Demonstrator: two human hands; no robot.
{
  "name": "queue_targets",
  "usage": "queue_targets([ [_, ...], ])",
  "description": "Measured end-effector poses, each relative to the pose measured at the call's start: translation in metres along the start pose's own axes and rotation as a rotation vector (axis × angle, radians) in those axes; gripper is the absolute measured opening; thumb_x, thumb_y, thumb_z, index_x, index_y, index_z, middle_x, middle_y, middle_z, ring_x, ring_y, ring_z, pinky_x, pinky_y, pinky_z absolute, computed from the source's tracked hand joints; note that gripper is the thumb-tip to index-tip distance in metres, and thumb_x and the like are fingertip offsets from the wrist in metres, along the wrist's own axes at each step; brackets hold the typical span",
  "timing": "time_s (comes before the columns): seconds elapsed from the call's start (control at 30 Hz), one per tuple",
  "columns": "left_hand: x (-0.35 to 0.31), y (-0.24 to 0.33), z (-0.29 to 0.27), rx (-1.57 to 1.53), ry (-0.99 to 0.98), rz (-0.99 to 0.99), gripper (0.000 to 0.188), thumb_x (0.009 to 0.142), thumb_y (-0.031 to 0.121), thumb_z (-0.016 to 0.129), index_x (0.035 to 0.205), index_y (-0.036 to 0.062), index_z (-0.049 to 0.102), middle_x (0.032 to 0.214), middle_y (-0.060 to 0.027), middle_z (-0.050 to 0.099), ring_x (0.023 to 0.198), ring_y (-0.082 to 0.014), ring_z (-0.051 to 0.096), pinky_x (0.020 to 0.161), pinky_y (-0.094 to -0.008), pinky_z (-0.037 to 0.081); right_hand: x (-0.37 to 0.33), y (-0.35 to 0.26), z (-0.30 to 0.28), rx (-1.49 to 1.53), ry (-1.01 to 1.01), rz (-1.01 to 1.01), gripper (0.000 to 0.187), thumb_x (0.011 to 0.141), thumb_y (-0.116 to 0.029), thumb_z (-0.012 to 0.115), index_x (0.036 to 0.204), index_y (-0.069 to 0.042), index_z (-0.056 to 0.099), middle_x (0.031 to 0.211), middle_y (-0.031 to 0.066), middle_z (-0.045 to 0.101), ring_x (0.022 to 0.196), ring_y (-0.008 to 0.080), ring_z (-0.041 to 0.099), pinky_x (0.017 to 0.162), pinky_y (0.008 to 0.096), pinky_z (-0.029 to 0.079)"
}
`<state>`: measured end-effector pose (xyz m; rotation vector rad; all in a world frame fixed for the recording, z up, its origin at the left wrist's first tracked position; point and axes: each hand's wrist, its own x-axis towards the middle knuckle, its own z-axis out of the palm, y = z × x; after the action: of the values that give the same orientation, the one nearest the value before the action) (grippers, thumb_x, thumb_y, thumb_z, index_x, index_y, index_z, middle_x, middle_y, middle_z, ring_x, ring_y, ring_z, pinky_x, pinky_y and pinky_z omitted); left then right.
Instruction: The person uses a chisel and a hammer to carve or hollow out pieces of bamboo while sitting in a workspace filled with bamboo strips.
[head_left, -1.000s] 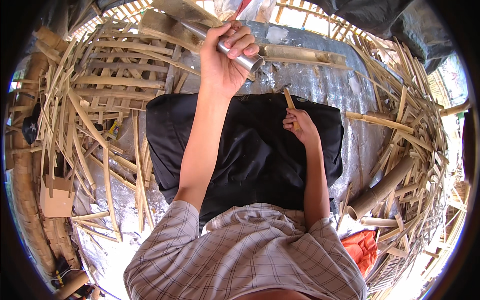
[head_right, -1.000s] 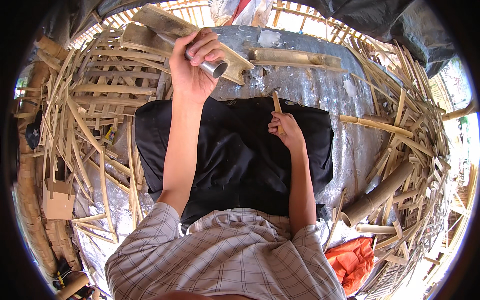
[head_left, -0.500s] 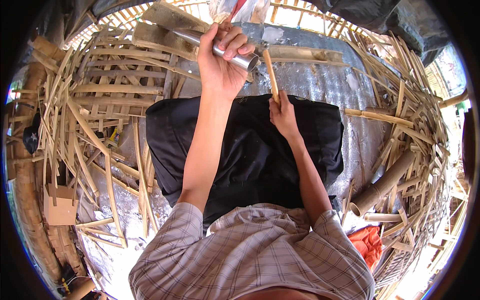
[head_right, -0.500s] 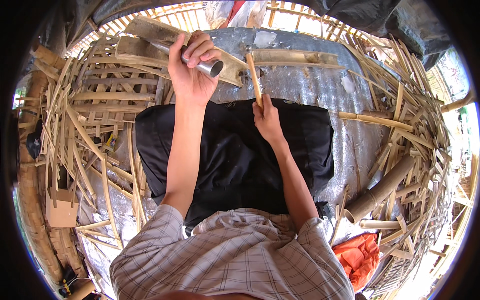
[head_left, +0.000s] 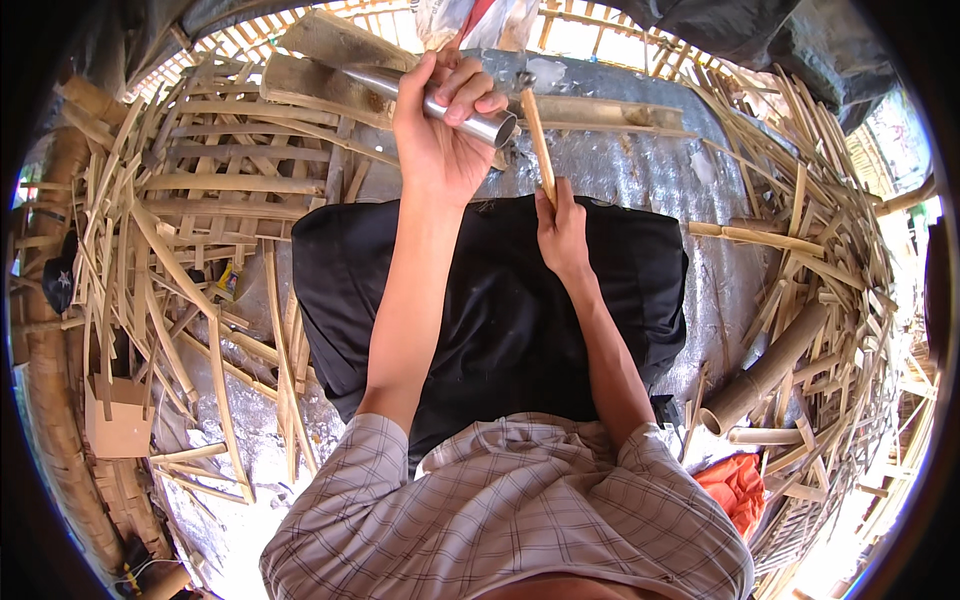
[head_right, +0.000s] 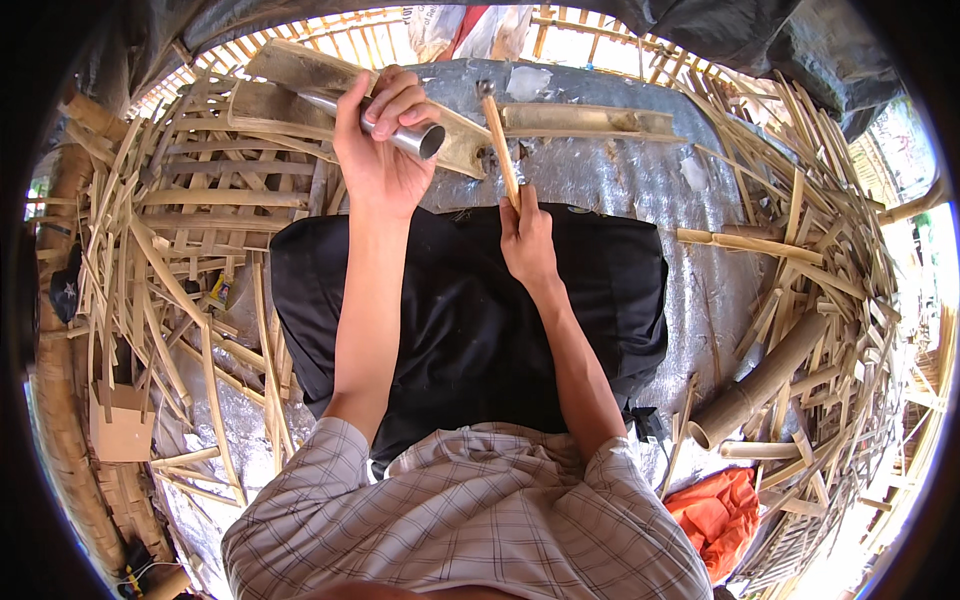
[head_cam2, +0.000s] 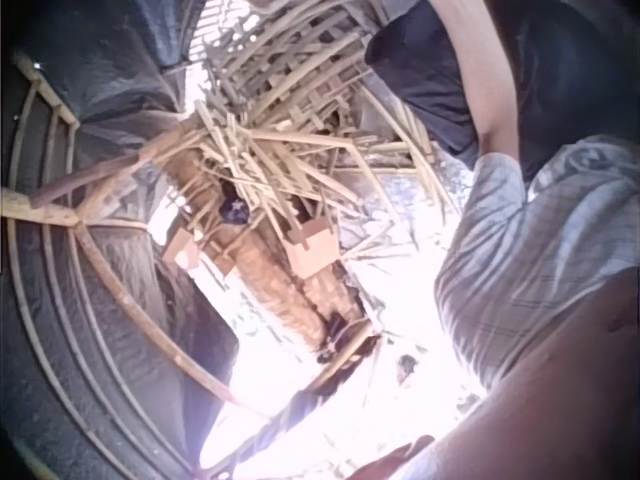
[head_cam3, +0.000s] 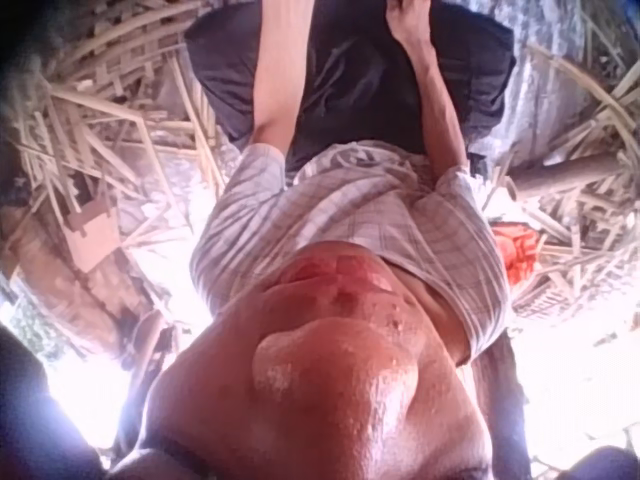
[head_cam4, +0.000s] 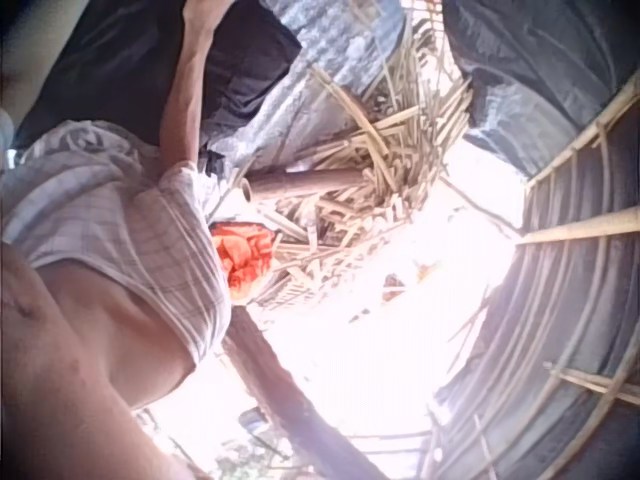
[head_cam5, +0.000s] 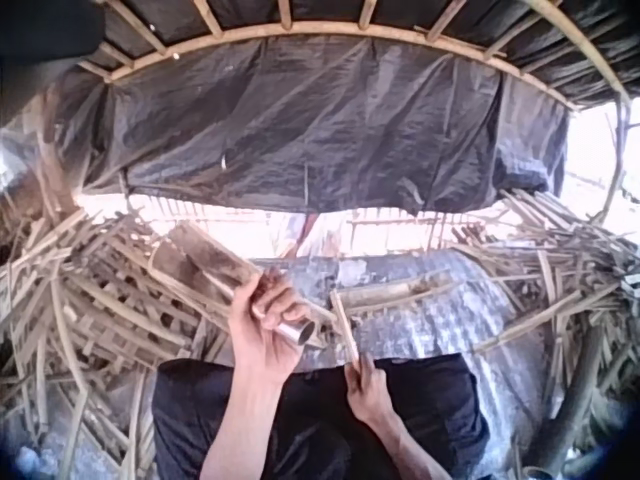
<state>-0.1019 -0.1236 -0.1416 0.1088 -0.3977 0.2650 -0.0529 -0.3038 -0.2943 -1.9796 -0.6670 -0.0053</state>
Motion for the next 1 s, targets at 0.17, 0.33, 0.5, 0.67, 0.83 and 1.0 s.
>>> queue_targets([
  [0.17,0.002,-0.003,0.001,-0.024,0.017,0.012,0.017,0.101,0.017,0.056,0.092,0.0047,0.049,0.067,0.0052,0.04,0.056,-0.0051,0.042,0.07,-0.0247,0.044,-0.01,0.022,0.017,-0.179,-0.047,0.075,0.02,0.102,-0.015,0.053,0.109,0.001,0.042,0.071,0.0315,0.061,0.073,0.0549,0.061,0.058,0.0592,0.051],
  [0.33,0.003,0.005,-0.005,-0.041,-0.025,-0.048,0.017,0.102,0.017,0.055,0.093,0.0057,0.046,0.068,0.0047,0.04,0.055,-0.0049,0.043,0.07,-0.025,0.044,-0.005,0.059,0.035,-0.404,-0.206,0.186,0.025,0.099,-0.019,0.055,0.11,0.003,0.048,0.09,0.0367,0.065,0.084,0.0565,0.063,0.074,0.0622,0.054],
  [0.5,-0.001,0.006,-0.005,-0.02,-0.03,-0.033,0.018,0.103,0.018,0.053,0.094,0.006,0.045,0.069,0.0041,0.04,0.056,-0.005,0.043,0.07,-0.0257,0.044,-0.007,0.063,0.029,-0.263,-0.175,0.168,0.025,0.098,-0.019,0.058,0.1,0.005,0.054,0.086,0.035,0.065,0.086,0.0556,0.062,0.071,0.0611,0.05],
  [0.67,-0.001,0.001,-0.005,0.032,0.015,-0.031,0.019,0.103,0.021,0.055,0.09,0.0085,0.048,0.068,0.0052,0.039,0.057,-0.0049,0.043,0.07,-0.027,0.045,-0.007,0.048,0.018,-0.152,-0.101,0.094,0.023,0.099,-0.016,0.06,0.096,0.005,0.053,0.075,0.034,0.06,0.077,0.0547,0.059,0.059,0.058,0.044],
  [0.83,0.0,0.003,-0.007,0.083,0.007,-0.032,0.021,0.1,0.025,0.059,0.086,0.012,0.052,0.068,0.0064,0.04,0.06,-0.0046,0.045,0.071,-0.0269,0.045,0.002,0.011,0.016,-0.132,0.055,-0.174,0.022,0.104,-0.015,0.054,0.103,0.004,0.044,0.071,0.033,0.059,0.066,0.0529,0.06,0.051,0.0571,0.041],
  [1.0,0.003,0.005,-0.004,-0.011,-0.014,-0.019,0.016,0.103,0.018,0.052,0.096,0.005,0.047,0.069,0.0048,0.04,0.059,-0.0049,0.044,0.073,-0.0263,0.045,-0.008,0.049,0.037,-0.356,-0.152,0.084,0.024,0.102,-0.016,0.052,0.108,0.005,0.044,0.075,0.0322,0.063,0.071,0.0534,0.063,0.062,0.0602,0.052],
])
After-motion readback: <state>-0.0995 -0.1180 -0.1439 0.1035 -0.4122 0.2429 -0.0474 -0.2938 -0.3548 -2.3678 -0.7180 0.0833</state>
